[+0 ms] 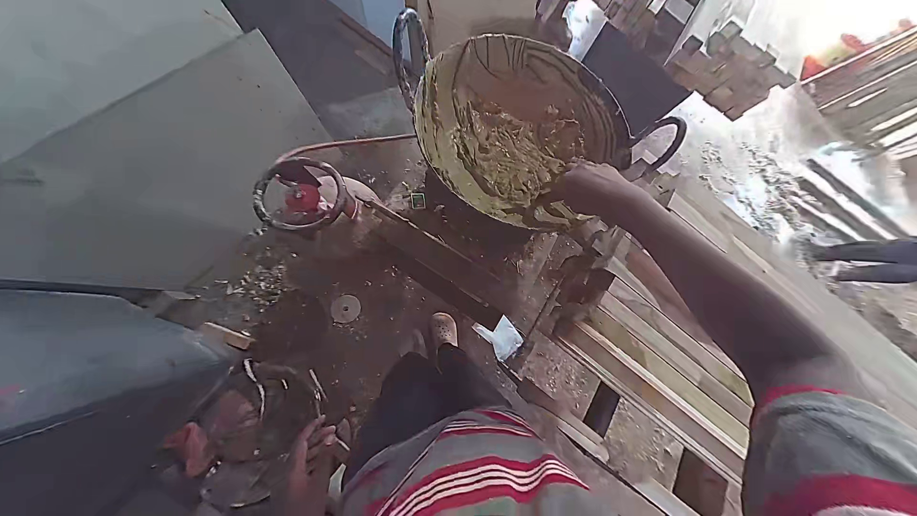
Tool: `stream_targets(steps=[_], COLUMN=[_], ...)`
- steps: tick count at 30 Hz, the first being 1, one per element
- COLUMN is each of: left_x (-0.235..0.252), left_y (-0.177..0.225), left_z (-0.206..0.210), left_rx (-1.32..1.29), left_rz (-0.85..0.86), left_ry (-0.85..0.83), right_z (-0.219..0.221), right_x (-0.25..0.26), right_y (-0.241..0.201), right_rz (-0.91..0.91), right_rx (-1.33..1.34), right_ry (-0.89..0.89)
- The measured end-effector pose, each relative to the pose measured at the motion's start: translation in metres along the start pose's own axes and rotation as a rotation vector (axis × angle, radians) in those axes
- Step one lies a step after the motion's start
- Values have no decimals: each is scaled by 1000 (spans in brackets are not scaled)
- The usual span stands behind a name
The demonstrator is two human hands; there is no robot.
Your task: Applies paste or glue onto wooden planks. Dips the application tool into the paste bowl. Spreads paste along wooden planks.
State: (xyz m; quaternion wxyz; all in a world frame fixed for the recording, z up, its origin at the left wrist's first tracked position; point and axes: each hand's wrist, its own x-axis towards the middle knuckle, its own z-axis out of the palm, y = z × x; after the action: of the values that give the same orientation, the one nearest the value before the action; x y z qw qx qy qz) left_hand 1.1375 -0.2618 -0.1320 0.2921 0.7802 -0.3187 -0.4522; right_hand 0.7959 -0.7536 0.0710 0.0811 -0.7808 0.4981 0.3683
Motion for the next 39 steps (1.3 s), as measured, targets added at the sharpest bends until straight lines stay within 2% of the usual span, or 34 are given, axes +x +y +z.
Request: stream_targets(steps=[4,7,9,12,15,18,22,26,30,33,36,39], left_x=[44,81,100,127,147,158,168,177,189,200,206,205], left_y=[-9,-23,-24,-23,-23,-18,-23,-22,-16,-18,-21,-19], left_z=[-8,-10,-14,-25,-33,-38,-33,-27,-23,-19,-20,-23], left_rx=[-19,23,23,-17,-57,-50,-93,-72,-56,-39,-39,-35], left_rz=[-22,-38,-43,-44,-65,-104,-99,-78,-65,-25,-20,-38], left_ry=[-74,-143,-149,-162,-133,-127,-128,-157,-203,-198,-186,-176], right_z=[23,16,-6,-64,-100,-97,-19,38,41,27,11,10], right_x=[17,14,11,-2,-7,-11,-35,-87,-113,-118,-125,-133], right_y=[-4,8,16,1,-7,10,45,39,39,41,37,35], right_rz=[51,76,54,45,117,111,157,105,165,133,183,127], right_rx=[32,73,11,-137,-257,-98,142,361,346,313,203,131], right_ry=[-99,-196,-325,-553,-630,-525,-150,164,172,153,126,245])
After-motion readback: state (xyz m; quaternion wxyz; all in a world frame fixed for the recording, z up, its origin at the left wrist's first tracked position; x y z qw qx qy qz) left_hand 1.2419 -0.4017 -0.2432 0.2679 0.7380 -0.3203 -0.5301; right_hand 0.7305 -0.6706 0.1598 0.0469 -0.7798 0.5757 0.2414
